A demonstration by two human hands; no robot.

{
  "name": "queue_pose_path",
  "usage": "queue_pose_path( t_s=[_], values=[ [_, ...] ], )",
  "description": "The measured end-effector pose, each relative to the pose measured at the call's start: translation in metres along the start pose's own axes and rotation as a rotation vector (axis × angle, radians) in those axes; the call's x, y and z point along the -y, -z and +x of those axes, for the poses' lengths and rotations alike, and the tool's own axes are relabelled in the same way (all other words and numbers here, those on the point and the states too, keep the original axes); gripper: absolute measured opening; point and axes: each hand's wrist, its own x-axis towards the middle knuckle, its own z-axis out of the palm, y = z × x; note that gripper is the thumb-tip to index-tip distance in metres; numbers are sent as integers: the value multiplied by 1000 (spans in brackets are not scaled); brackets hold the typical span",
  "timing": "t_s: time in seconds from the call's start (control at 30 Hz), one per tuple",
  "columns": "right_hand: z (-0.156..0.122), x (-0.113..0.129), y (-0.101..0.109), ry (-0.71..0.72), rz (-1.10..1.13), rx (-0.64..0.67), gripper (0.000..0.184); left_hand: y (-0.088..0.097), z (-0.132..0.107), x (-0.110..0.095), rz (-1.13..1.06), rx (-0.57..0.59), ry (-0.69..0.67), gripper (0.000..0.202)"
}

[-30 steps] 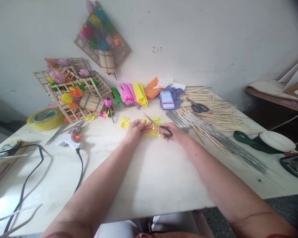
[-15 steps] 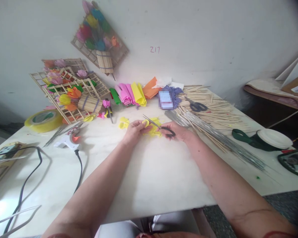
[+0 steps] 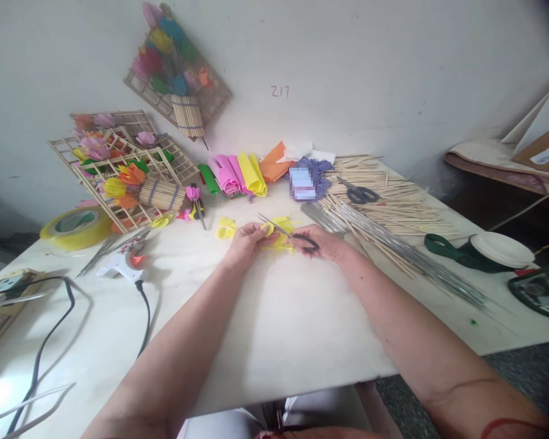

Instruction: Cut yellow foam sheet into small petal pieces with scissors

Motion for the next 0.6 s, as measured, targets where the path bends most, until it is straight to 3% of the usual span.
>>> queue_pose_path(
  t_s=[0.6],
  values=[
    [-3,5,-5,66,40,4,33,0,-1,0,-3,7,-13,26]
  ],
)
